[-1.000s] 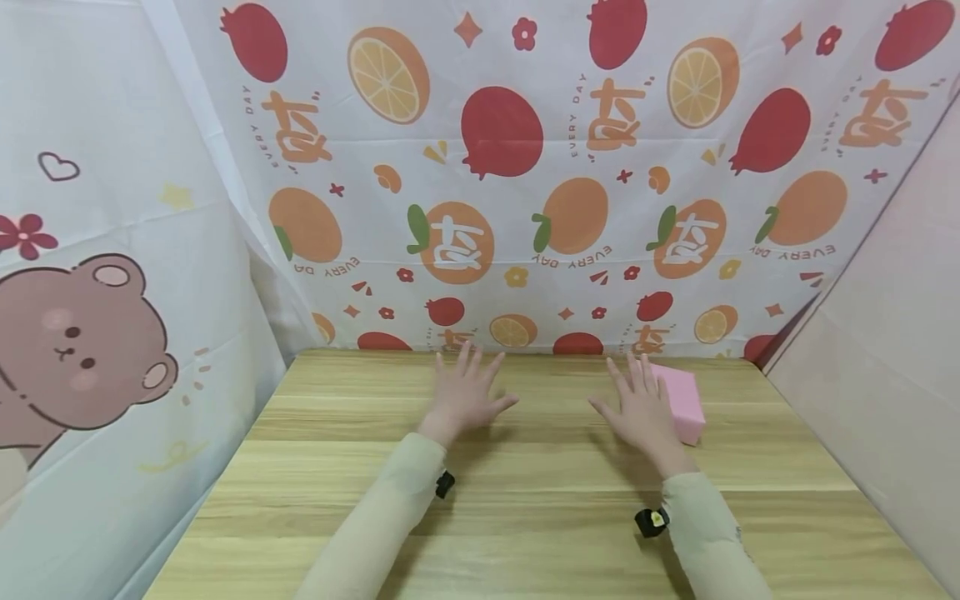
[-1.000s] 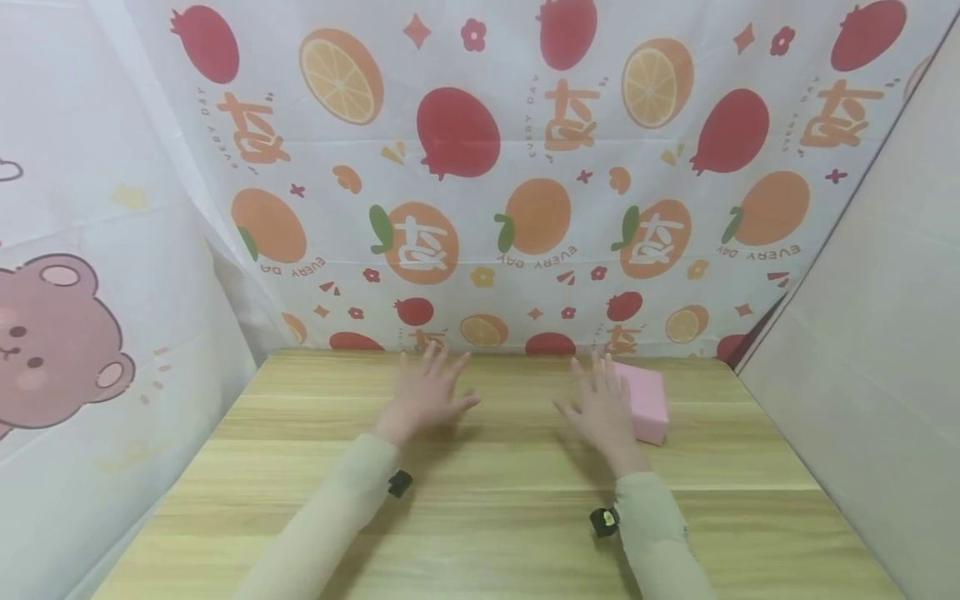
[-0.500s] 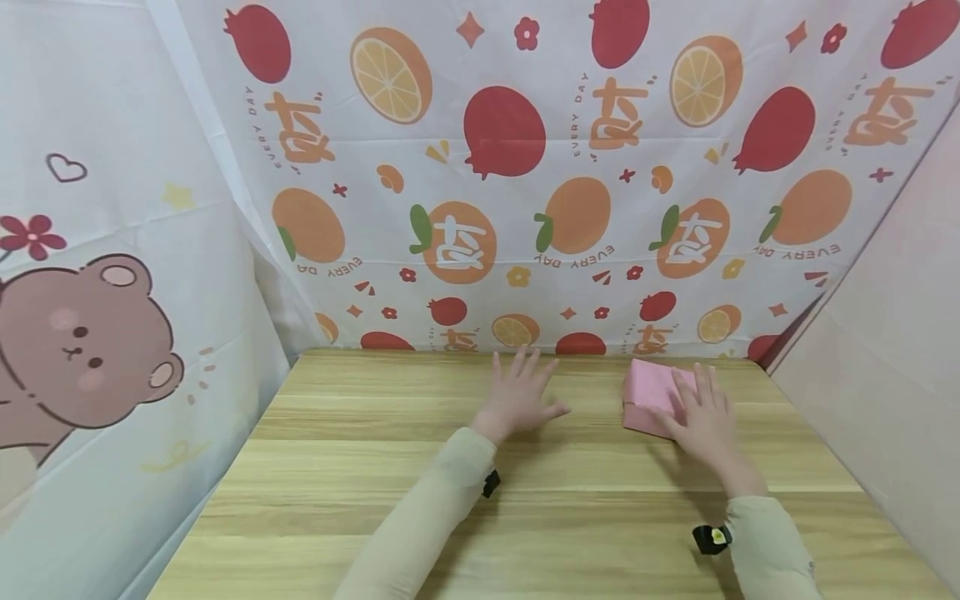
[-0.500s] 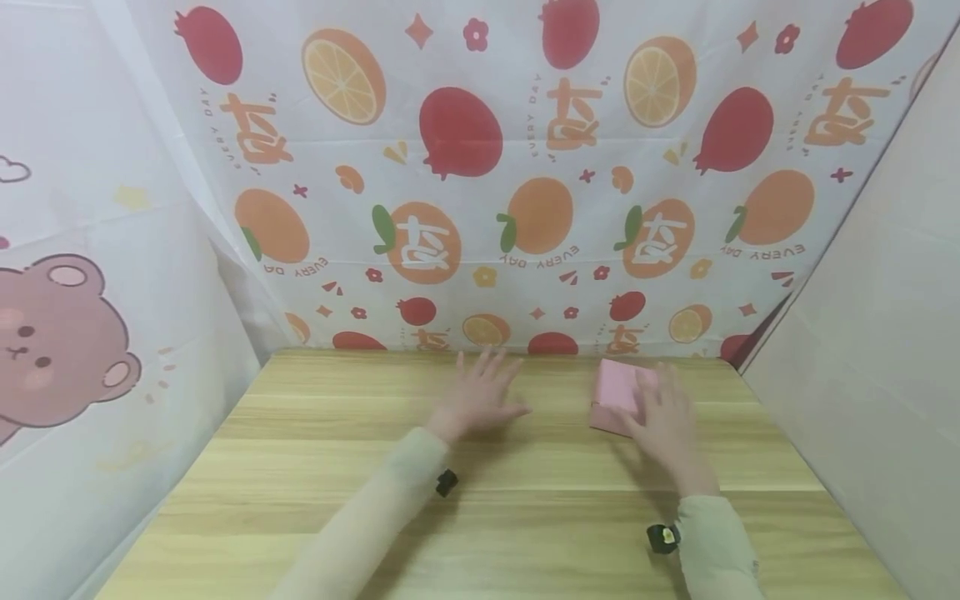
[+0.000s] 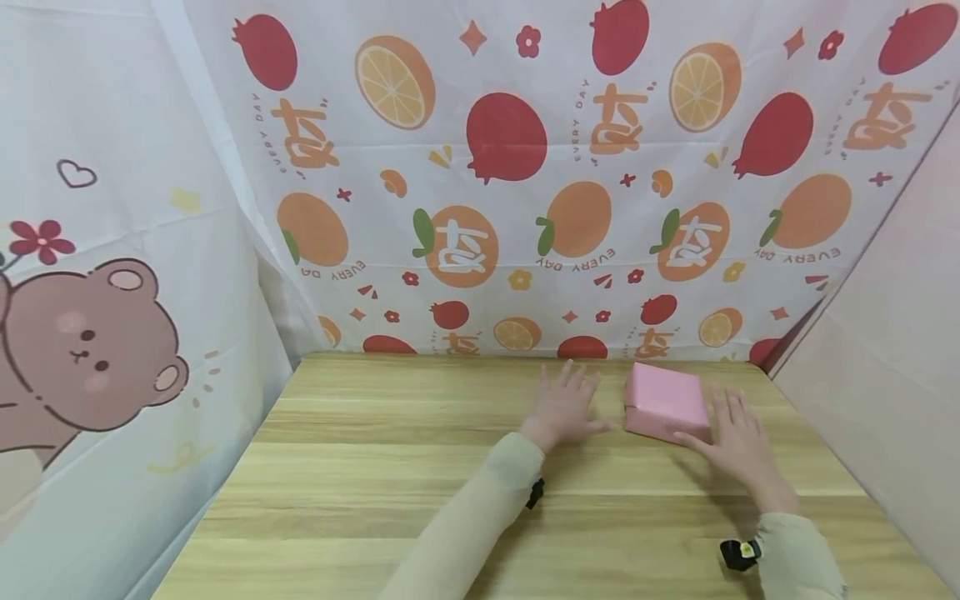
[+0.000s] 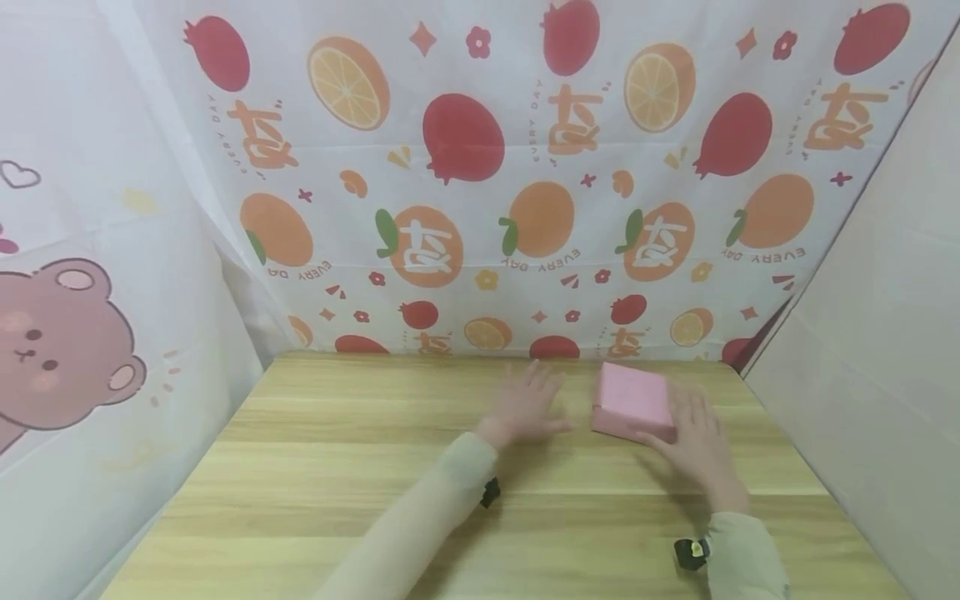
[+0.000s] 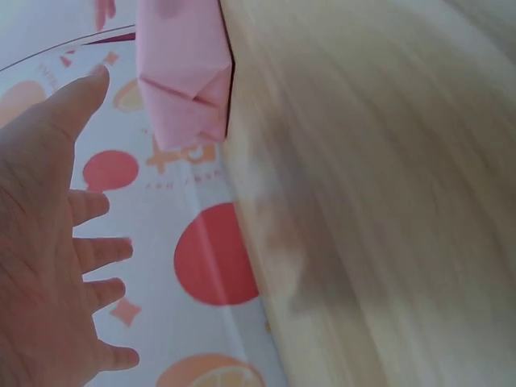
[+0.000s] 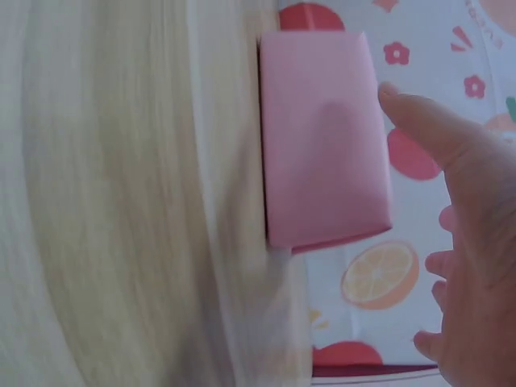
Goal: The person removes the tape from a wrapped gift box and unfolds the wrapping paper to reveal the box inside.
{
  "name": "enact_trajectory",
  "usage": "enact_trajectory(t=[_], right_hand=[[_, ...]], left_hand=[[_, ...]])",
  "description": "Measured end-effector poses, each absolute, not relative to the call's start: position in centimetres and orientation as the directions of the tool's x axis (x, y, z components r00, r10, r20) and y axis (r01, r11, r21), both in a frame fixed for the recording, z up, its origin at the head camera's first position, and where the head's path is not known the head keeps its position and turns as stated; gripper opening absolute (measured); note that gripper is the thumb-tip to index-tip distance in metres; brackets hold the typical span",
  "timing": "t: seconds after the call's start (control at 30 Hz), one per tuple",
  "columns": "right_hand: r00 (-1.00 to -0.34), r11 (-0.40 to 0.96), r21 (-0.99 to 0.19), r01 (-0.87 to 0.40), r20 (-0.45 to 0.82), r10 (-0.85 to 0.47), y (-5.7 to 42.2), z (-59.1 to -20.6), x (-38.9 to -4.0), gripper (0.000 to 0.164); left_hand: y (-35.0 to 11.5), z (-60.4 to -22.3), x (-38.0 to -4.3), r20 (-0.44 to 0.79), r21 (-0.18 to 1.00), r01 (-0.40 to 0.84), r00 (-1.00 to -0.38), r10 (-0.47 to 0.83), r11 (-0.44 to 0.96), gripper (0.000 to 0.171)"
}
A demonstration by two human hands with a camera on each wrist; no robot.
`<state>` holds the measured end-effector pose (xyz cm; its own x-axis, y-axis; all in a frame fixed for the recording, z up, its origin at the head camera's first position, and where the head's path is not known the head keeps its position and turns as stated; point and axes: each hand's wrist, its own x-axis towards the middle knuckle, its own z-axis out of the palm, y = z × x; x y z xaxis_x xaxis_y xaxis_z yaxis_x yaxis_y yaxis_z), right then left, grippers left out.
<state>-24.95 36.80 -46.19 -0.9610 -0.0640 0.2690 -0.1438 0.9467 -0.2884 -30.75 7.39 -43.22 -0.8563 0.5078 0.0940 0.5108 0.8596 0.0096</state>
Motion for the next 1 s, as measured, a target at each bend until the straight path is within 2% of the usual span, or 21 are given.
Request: enact_trajectory(t=[0.27, 0.5, 0.77, 1.0], right_hand=[[-0.983, 0.945, -0.307, -0.117, 0.169, -0.067, 38.0, -47.2, -25.2, 0.117], [-0.965, 0.920, -0.342, -0.193, 0.237, -0.115, 38.1, -48.4, -26.4, 0.107], [-0.969, 0.902, -0.387, -0.190, 0.220, -0.110, 37.9, -48.8, -26.8, 0.105], [-0.968, 0.898, -0.394, -0.195, 0.222, -0.112, 37.8, -48.8, -26.6, 0.100]], left_hand=[[10.6, -44.5, -31.1, 0.065, 0.024, 0.506, -0.862, 0.503, 0.862, 0.095], [12.3, -45.5, -30.5, 0.015, -0.001, 0.525, -0.851, 0.525, 0.851, 0.097], [13.1, -46.1, -29.6, -0.014, 0.063, 0.539, -0.841, 0.541, 0.840, 0.095], [13.5, -46.9, -29.7, -0.034, 0.070, 0.556, -0.829, 0.559, 0.829, 0.094]])
